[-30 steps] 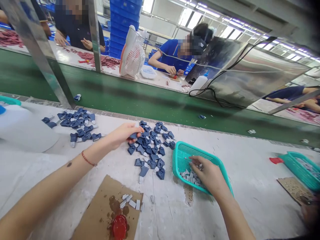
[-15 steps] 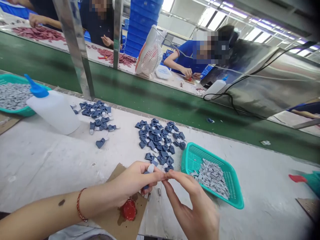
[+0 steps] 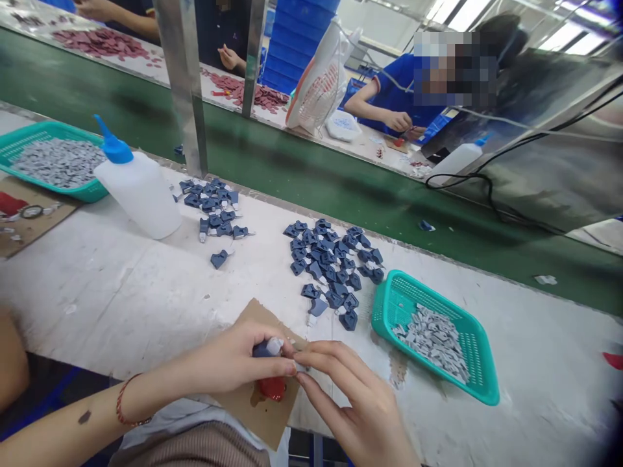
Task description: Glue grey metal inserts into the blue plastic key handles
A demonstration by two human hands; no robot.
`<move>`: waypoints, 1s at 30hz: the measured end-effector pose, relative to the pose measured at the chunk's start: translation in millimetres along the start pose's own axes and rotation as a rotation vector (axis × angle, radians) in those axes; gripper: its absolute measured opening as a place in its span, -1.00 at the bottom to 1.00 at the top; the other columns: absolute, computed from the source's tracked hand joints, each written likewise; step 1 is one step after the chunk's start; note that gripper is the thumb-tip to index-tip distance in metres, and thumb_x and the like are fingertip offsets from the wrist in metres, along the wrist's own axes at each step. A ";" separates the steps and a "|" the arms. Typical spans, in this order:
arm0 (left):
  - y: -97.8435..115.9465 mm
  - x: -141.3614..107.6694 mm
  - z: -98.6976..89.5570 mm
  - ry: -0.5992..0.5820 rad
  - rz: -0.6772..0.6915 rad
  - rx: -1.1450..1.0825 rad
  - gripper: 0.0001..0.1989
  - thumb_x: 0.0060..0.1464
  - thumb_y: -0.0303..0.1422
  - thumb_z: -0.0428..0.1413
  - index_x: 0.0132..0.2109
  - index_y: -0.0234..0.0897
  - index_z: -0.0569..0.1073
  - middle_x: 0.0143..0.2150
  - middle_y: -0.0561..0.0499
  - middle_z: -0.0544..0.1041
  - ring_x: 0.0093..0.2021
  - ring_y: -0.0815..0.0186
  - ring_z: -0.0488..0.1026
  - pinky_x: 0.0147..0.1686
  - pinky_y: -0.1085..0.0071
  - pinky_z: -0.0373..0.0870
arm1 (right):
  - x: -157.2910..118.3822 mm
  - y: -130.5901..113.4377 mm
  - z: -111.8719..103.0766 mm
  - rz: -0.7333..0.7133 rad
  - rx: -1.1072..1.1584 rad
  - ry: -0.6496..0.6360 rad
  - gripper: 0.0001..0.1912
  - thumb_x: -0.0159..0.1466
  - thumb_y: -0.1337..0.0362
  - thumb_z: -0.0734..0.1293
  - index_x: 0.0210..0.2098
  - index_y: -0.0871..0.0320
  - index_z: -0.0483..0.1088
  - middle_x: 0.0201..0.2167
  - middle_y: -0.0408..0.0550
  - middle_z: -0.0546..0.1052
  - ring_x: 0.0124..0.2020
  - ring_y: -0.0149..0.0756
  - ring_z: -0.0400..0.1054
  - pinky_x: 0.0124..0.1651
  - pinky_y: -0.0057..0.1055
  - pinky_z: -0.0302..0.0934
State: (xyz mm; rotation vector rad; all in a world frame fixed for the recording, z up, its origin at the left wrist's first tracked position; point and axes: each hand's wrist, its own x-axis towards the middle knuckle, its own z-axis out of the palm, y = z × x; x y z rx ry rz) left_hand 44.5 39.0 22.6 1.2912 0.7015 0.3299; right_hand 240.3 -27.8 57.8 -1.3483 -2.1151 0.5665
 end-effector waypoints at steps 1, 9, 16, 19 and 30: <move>-0.4 -2.7 0.1 -0.007 0.008 0.018 -0.80 0.15 -0.21 0.14 -0.22 -0.25 0.52 -0.31 0.06 0.51 -0.25 0.29 0.42 -0.19 0.42 0.28 | -0.3 -2.7 1.4 0.001 -0.014 -0.022 -0.82 0.32 0.44 0.30 -0.14 0.07 0.43 -0.22 -0.03 0.54 -0.16 -0.26 0.47 -0.17 -0.41 0.40; -1.4 -22.5 -5.5 0.031 -0.013 -0.029 -0.79 0.18 -0.20 0.12 -0.14 -0.19 0.54 -0.20 0.03 0.54 -0.14 0.24 0.45 -0.09 0.41 0.29 | -5.2 -10.1 9.5 0.091 -0.003 -0.120 -0.85 0.33 0.43 0.27 -0.18 0.05 0.37 -0.24 -0.06 0.51 -0.15 -0.25 0.44 -0.16 -0.37 0.37; -17.7 -46.2 -22.0 0.329 -0.253 -0.185 -0.62 0.27 -0.12 -0.07 0.13 -0.08 0.41 -0.12 0.01 0.42 -0.11 0.23 0.37 -0.10 0.35 0.29 | -12.6 -6.6 22.6 0.252 0.046 -0.209 -0.88 0.33 0.41 0.24 -0.28 0.08 0.37 -0.33 -0.07 0.48 -0.26 -0.27 0.43 -0.24 -0.38 0.35; -24.7 -50.9 -22.4 0.334 -0.214 -0.216 -0.65 0.26 -0.14 -0.04 0.05 -0.16 0.47 -0.04 -0.05 0.44 0.01 0.19 0.39 -0.01 0.33 0.28 | -11.2 -7.7 27.4 0.273 0.041 -0.235 -0.87 0.32 0.42 0.23 -0.31 0.08 0.36 -0.34 -0.08 0.47 -0.27 -0.28 0.42 -0.25 -0.39 0.34; -32.2 -51.3 -23.3 0.299 -0.219 -0.369 -0.61 0.20 -0.15 0.08 0.11 -0.20 0.42 -0.09 -0.07 0.57 -0.43 0.38 0.49 -0.55 0.51 0.25 | -5.9 -6.6 30.3 0.276 -0.018 -0.292 -0.85 0.31 0.42 0.24 -0.34 0.08 0.35 -0.37 -0.11 0.47 -0.31 -0.28 0.41 -0.30 -0.39 0.32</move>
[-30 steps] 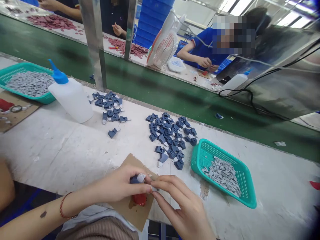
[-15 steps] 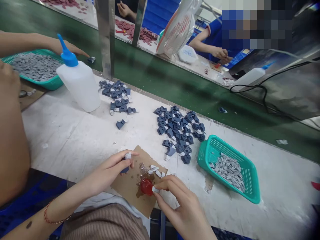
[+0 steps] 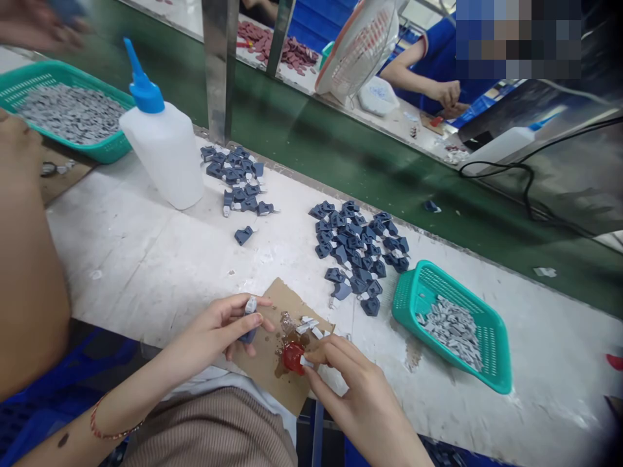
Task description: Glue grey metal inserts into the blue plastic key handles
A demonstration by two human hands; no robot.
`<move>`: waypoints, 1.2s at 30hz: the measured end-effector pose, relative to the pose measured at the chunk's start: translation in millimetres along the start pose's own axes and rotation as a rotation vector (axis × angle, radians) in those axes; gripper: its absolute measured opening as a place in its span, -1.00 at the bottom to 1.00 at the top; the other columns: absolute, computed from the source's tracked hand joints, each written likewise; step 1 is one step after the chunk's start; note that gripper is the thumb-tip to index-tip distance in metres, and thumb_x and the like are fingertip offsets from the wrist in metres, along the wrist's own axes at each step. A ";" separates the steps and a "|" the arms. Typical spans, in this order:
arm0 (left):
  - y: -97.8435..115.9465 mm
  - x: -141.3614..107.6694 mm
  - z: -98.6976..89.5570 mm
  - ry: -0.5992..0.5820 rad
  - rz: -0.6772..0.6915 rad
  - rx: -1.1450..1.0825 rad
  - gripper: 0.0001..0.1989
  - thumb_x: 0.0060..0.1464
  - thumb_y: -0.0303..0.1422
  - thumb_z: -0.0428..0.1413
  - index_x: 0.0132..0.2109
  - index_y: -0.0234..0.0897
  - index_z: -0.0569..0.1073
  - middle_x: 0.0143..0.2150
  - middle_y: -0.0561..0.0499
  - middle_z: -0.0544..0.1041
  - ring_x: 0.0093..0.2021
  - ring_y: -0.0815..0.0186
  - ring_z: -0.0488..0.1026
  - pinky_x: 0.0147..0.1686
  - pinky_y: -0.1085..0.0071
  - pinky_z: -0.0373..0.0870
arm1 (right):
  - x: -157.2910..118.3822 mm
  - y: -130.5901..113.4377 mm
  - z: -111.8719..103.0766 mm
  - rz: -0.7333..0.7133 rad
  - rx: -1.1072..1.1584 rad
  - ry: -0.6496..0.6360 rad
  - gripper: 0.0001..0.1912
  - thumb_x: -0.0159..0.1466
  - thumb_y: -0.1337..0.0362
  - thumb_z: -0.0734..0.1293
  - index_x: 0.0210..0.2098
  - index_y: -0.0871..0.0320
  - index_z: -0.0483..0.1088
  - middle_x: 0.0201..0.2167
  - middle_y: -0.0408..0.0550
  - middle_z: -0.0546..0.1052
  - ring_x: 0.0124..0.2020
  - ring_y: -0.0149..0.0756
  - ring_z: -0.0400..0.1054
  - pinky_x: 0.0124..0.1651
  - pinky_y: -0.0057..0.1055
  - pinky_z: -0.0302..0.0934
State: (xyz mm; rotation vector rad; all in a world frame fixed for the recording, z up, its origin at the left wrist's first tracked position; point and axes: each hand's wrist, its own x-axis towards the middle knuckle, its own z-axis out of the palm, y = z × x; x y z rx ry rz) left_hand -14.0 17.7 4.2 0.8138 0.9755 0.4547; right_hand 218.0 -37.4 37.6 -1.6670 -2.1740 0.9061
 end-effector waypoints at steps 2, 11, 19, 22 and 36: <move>-0.4 0.6 -0.7 0.021 -0.001 -0.030 -0.61 0.16 -0.16 0.13 0.07 -0.24 0.44 -0.17 -0.05 0.59 -0.49 0.42 0.46 -0.56 0.51 0.27 | -0.3 -0.2 0.1 0.009 0.004 -0.002 -0.85 0.32 0.42 0.24 -0.34 0.08 0.35 -0.36 -0.12 0.47 -0.31 -0.29 0.41 -0.29 -0.40 0.32; 1.7 -1.0 2.9 -0.048 0.021 -0.181 -0.74 0.20 -0.24 0.11 -0.01 -0.23 0.48 0.03 -0.09 0.56 -0.09 0.22 0.57 -0.08 0.34 0.48 | -1.3 -5.9 -0.2 0.043 0.029 -0.014 -0.85 0.35 0.39 0.21 -0.33 0.09 0.34 -0.33 -0.09 0.45 -0.27 -0.29 0.40 -0.26 -0.39 0.31; -12.3 9.3 16.9 -0.028 0.124 -0.160 -0.82 0.06 -0.34 0.24 -0.17 -0.28 0.50 -0.05 -0.12 0.61 -0.11 0.23 0.55 -0.18 0.38 0.46 | -5.0 0.9 -4.4 0.109 0.121 0.071 -0.89 0.35 0.31 0.26 -0.32 0.06 0.39 -0.34 -0.09 0.47 -0.27 -0.26 0.40 -0.25 -0.38 0.30; -16.7 13.5 24.7 -0.016 0.164 -0.209 -0.86 0.04 -0.39 0.24 -0.22 -0.28 0.49 -0.06 -0.10 0.61 -0.16 0.27 0.57 -0.12 0.36 0.46 | -4.8 7.9 -13.5 0.168 0.257 0.179 -0.93 0.28 0.25 0.36 -0.35 0.05 0.43 -0.33 -0.09 0.51 -0.26 -0.25 0.42 -0.23 -0.39 0.32; -9.8 19.2 58.4 -0.066 0.256 -0.269 -0.84 0.03 -0.39 0.26 -0.21 -0.32 0.51 -0.11 -0.14 0.61 -0.29 0.30 0.56 -0.32 0.42 0.44 | 10.8 -15.6 -41.7 0.139 0.420 0.198 -0.94 0.23 0.25 0.42 -0.35 0.08 0.50 -0.29 -0.03 0.57 -0.20 -0.22 0.49 -0.17 -0.38 0.43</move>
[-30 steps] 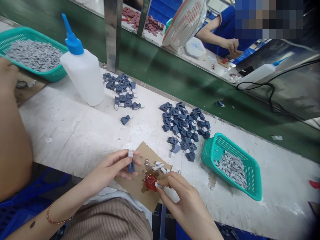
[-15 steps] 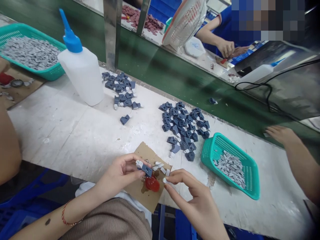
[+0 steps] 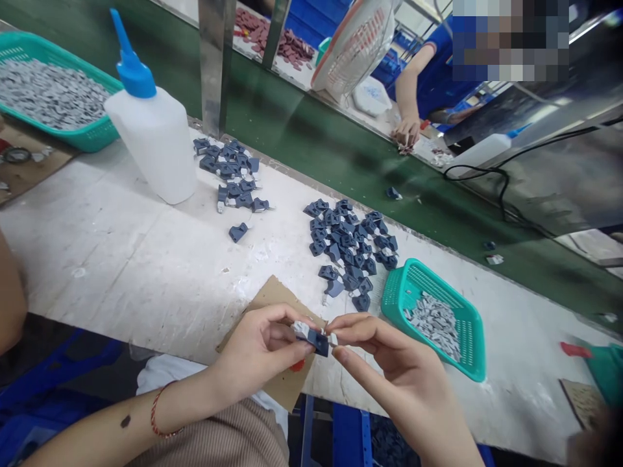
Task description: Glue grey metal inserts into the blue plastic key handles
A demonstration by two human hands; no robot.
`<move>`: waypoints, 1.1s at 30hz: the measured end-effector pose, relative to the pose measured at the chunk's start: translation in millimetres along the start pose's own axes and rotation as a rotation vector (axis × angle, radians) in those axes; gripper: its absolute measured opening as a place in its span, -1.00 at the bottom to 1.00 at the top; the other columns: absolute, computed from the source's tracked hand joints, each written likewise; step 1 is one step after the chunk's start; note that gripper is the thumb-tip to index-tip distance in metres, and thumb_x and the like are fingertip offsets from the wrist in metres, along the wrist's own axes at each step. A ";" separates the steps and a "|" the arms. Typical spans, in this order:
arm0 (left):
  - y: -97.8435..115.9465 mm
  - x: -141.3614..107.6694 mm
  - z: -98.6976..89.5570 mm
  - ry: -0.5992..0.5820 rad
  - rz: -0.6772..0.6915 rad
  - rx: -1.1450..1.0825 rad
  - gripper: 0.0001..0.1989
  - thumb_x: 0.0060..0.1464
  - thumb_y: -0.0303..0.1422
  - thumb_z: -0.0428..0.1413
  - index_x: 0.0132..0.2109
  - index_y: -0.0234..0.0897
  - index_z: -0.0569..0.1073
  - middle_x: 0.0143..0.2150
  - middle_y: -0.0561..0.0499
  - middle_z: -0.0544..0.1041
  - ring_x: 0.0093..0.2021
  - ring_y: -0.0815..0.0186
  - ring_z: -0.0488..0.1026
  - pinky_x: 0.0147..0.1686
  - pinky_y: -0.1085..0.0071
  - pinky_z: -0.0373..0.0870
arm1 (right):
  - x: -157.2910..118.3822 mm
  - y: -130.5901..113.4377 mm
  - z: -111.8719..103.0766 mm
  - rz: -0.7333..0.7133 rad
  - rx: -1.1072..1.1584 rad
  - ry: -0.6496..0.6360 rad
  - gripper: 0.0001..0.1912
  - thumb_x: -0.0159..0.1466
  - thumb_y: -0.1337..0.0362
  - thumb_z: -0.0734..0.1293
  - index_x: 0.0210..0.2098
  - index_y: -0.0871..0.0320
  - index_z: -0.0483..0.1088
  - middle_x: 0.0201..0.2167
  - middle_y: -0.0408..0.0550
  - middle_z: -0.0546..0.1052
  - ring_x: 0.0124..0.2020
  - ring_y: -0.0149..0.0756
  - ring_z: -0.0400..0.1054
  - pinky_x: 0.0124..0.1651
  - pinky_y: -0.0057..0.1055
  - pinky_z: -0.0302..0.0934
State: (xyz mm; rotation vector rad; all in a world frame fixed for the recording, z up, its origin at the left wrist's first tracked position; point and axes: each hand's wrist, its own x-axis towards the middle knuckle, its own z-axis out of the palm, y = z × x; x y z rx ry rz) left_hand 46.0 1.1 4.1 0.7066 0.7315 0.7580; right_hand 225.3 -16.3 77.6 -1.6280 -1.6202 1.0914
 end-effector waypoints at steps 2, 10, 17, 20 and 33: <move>0.4 -0.4 0.6 -0.003 0.006 -0.028 -0.84 0.03 -0.40 0.26 -0.20 -0.32 0.50 -0.07 -0.14 0.61 -0.30 0.33 0.55 -0.30 0.44 0.46 | 1.2 -7.5 0.7 -0.014 -0.067 -0.014 -0.95 0.23 0.26 0.41 -0.36 0.08 0.49 -0.30 -0.04 0.57 -0.19 -0.22 0.49 -0.17 -0.39 0.42; 0.5 -5.5 -0.7 0.023 0.043 -0.038 -0.86 0.05 -0.45 0.23 -0.20 -0.30 0.50 -0.05 -0.10 0.60 -0.26 0.34 0.57 -0.27 0.46 0.51 | 2.0 -14.0 4.2 -0.030 -0.151 -0.053 -0.93 0.24 0.33 0.40 -0.34 0.02 0.46 -0.26 -0.18 0.57 -0.17 -0.36 0.47 -0.14 -0.53 0.33; -2.1 -3.5 -0.9 0.036 0.050 -0.052 -0.88 0.03 -0.47 0.24 -0.22 -0.28 0.51 -0.08 -0.06 0.61 -0.29 0.37 0.58 -0.28 0.47 0.52 | 3.5 -16.7 5.6 -0.042 -0.201 -0.087 -0.94 0.26 0.34 0.39 -0.34 0.03 0.46 -0.26 -0.18 0.55 -0.18 -0.37 0.45 -0.15 -0.53 0.31; -1.5 -4.1 -0.2 0.037 0.057 -0.041 -0.89 0.04 -0.47 0.23 -0.23 -0.27 0.52 -0.09 -0.06 0.62 -0.27 0.35 0.58 -0.28 0.47 0.53 | 4.9 -16.9 5.5 -0.044 -0.204 -0.086 -0.95 0.27 0.32 0.38 -0.32 0.02 0.47 -0.25 -0.18 0.55 -0.17 -0.37 0.45 -0.15 -0.53 0.31; -0.4 -2.0 0.6 0.018 0.087 -0.079 -0.88 0.05 -0.49 0.24 -0.22 -0.22 0.56 -0.15 0.00 0.63 -0.24 0.36 0.59 -0.26 0.52 0.52 | 8.4 -12.9 0.2 0.046 -0.090 -0.122 -0.97 0.26 0.26 0.40 -0.29 0.01 0.51 -0.27 -0.16 0.58 -0.21 -0.35 0.49 -0.17 -0.51 0.39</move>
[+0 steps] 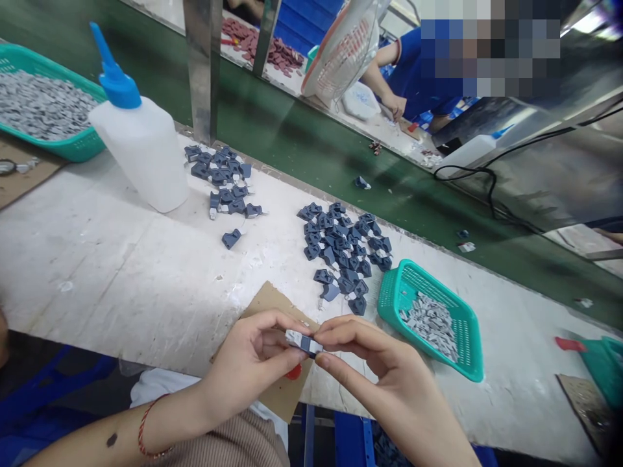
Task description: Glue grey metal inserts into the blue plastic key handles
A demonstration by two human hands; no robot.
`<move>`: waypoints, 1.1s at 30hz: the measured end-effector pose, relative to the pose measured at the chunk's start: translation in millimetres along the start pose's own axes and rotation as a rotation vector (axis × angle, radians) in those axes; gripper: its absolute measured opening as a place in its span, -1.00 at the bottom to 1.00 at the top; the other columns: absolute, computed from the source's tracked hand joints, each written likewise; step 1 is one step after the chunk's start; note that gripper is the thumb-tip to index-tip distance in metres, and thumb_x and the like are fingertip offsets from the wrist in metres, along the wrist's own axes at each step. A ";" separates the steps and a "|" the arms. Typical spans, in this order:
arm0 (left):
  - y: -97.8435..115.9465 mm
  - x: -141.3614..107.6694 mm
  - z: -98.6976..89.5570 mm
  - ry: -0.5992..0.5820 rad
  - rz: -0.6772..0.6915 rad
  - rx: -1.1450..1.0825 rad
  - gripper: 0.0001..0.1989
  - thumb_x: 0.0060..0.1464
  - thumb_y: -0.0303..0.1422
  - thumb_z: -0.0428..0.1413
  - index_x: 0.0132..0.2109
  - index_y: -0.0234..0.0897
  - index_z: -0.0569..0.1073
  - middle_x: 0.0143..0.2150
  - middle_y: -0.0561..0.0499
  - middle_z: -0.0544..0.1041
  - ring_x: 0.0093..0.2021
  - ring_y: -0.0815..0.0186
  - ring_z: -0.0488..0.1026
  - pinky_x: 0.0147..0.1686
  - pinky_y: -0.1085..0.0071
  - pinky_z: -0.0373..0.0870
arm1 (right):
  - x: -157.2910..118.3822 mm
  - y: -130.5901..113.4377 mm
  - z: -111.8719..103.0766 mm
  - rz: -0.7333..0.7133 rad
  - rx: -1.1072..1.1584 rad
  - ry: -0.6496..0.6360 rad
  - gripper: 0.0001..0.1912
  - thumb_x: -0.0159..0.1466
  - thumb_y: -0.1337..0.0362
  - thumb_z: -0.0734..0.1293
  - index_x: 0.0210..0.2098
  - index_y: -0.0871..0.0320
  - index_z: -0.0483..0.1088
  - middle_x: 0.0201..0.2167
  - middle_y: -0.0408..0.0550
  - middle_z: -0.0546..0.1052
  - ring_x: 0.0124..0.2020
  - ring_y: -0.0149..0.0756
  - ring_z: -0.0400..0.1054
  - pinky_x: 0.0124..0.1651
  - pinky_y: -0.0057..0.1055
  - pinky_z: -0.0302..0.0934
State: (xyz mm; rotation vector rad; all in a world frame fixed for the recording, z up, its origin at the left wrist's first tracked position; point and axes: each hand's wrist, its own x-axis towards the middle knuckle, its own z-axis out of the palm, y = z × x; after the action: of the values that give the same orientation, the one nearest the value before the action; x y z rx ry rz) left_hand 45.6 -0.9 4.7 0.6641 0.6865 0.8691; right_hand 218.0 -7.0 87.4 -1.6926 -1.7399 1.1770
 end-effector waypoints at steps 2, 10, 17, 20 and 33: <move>3.6 0.7 0.8 -0.005 -0.031 -0.028 -0.88 0.03 -0.50 0.26 -0.24 -0.24 0.55 -0.16 0.01 0.63 -0.28 0.39 0.59 -0.28 0.54 0.51 | -2.6 3.3 -1.8 -0.013 0.010 0.018 -0.92 0.29 0.23 0.37 -0.22 -0.02 0.51 -0.25 -0.16 0.59 -0.21 -0.34 0.51 -0.18 -0.51 0.42; 12.8 2.6 6.1 0.021 -0.158 -0.165 -0.80 -0.02 -0.33 0.34 -0.26 -0.28 0.51 -0.41 0.07 0.60 -0.45 0.47 0.51 -0.39 0.60 0.45 | -22.8 22.9 21.4 -0.400 -0.100 0.231 -0.56 0.45 0.22 0.13 0.31 -0.06 0.13 0.20 -0.02 0.42 0.19 -0.11 0.34 0.18 -0.11 0.29; 14.6 10.1 12.6 0.081 -0.131 -0.140 -0.74 -0.06 -0.28 0.36 -0.25 -0.29 0.51 -0.34 0.05 0.59 -0.41 0.44 0.52 -0.36 0.57 0.45 | -13.8 51.9 41.8 -0.570 -0.349 0.404 -0.44 0.45 0.10 0.06 0.39 0.09 0.02 0.22 0.08 0.41 0.21 -0.02 0.32 0.21 -0.03 0.21; 18.5 19.2 11.6 0.066 -0.106 -0.073 -0.72 -0.06 -0.25 0.36 -0.23 -0.27 0.51 -0.32 0.03 0.59 -0.37 0.40 0.54 -0.32 0.53 0.46 | -10.3 48.0 41.9 -0.404 -0.139 0.384 -0.44 0.45 0.00 0.01 0.39 -0.06 -0.03 0.21 0.00 0.43 0.26 -0.04 0.26 0.22 0.02 0.19; 64.8 94.6 20.5 0.015 -0.077 0.423 -0.71 -0.18 -0.26 0.39 -0.32 -0.29 0.53 -0.33 -0.05 0.62 -0.32 0.16 0.58 -0.21 0.24 0.53 | -4.2 59.4 15.4 -0.182 0.075 0.513 -0.38 0.43 -0.08 0.00 0.40 -0.05 -0.08 0.27 0.01 0.36 0.36 -0.03 0.07 0.31 0.07 0.05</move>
State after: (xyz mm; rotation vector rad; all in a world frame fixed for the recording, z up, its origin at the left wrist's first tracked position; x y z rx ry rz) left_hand 76.3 105.4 41.3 1.0019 0.9146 0.6617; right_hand 240.9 -21.7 32.3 -1.5764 -1.4680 0.6430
